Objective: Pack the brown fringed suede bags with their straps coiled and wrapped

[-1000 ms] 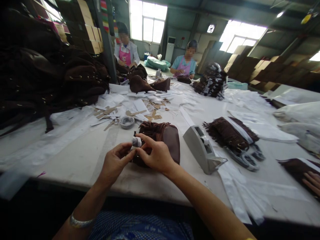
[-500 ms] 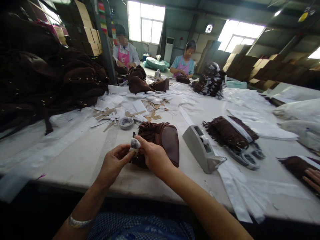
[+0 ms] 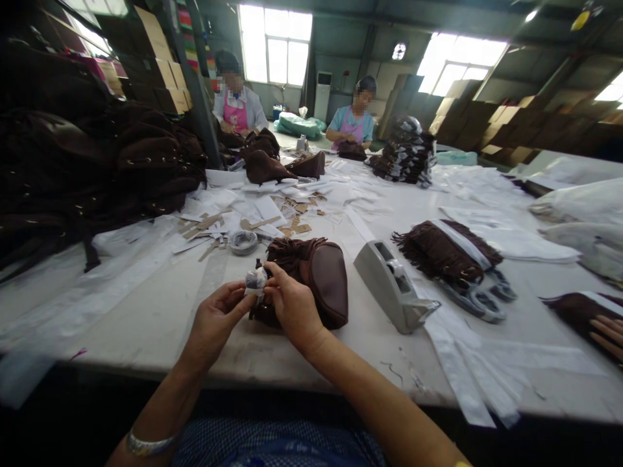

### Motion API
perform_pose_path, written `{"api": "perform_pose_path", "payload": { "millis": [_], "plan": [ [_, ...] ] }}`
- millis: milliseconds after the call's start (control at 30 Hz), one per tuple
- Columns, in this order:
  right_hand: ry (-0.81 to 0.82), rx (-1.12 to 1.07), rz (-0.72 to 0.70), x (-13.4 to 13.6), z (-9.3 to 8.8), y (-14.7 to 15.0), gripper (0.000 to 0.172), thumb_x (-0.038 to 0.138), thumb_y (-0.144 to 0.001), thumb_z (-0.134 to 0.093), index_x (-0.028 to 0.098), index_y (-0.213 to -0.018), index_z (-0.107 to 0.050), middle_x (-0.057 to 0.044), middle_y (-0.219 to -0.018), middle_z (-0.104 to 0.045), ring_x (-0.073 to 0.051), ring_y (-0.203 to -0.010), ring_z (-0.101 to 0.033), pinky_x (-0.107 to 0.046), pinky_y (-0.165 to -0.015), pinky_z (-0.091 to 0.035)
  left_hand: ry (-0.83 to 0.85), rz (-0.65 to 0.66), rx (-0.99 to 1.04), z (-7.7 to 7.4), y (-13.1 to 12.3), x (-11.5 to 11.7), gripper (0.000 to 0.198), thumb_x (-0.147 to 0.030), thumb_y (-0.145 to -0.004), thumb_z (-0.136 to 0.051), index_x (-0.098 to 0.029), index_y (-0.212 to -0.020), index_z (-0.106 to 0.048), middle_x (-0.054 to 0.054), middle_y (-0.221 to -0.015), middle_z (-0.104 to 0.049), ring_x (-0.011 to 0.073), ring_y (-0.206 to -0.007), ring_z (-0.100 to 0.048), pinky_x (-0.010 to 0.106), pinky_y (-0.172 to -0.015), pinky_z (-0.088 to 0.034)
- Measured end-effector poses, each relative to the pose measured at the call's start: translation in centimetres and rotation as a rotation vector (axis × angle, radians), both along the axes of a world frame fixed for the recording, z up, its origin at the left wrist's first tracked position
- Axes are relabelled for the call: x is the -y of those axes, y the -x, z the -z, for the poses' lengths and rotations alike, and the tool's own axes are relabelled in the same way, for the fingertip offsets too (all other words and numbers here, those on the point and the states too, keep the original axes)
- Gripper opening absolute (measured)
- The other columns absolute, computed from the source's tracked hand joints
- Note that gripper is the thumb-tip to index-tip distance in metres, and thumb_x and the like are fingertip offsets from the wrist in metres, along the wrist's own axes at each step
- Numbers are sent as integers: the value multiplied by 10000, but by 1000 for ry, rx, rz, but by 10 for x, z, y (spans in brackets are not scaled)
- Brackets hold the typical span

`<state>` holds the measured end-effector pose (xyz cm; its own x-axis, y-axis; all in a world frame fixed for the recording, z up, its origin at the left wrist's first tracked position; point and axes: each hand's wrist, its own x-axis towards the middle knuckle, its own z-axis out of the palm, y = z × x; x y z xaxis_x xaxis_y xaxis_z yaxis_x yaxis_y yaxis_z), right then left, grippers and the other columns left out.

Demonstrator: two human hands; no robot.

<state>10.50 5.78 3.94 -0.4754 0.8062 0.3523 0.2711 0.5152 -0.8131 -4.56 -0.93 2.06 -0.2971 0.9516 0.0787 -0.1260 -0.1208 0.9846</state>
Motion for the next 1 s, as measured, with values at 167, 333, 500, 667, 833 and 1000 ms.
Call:
{"api": "perform_pose_path", "payload": {
  "millis": [167, 333, 500, 667, 833, 1000],
  "plan": [
    [-88, 150, 98, 3, -2, 0, 561, 145, -864, -556, 303, -1398, -494, -18, -979, -736, -200, -784, -684, -312, -750, -528, 17, -21, -6, 1, -3, 1, 413, -380, -736, -789, -164, -1073, -690, 94, -1015, -762, 250, -929, -722, 312, -758, -589],
    [179, -51, 49, 12, -8, -4, 499, 293, -909, -571, 299, -1402, -490, -3, -860, -735, -177, -664, -659, -303, -675, -527, 43, -93, -5, 2, -3, 4, 403, -367, -733, -799, -166, -1058, -669, 70, -942, -771, 219, -861, -730, 285, -739, -583],
    [615, -378, -74, 17, -2, 1, 684, 401, -787, -726, 251, -1399, -461, -25, -933, -719, -138, -595, -631, -252, -540, -503, 54, -86, -74, 3, -7, 9, 381, -383, -737, -797, -172, -1024, -661, 62, -905, -772, 205, -804, -732, 269, -723, -575],
    [619, -468, -83, 18, 7, 12, 562, 412, -751, -766, 212, -1236, -566, -32, -884, -713, -122, -609, -629, -224, -545, -508, 54, -97, -86, 3, -11, 11, 391, -396, -742, -791, -176, -1033, -652, 65, -906, -769, 207, -810, -727, 277, -742, -564],
    [259, -87, -202, 20, -18, -16, 489, 312, -891, -630, 285, -1367, -520, -30, -1039, -734, -140, -677, -693, -264, -637, -559, 32, -129, 55, 8, -4, 13, 440, -382, -754, -786, -180, -1109, -622, 65, -1008, -749, 188, -919, -697, 272, -813, -535],
    [-380, 202, 149, -35, -49, -77, 282, 299, -954, -535, 258, -1192, -680, -58, -1156, -714, -239, -1076, -664, -394, -977, -510, 74, -304, 192, 17, 27, 10, 500, -352, -655, -860, -161, -1066, -649, 43, -932, -743, 134, -840, -672, 208, -752, -520]
  ]
}}
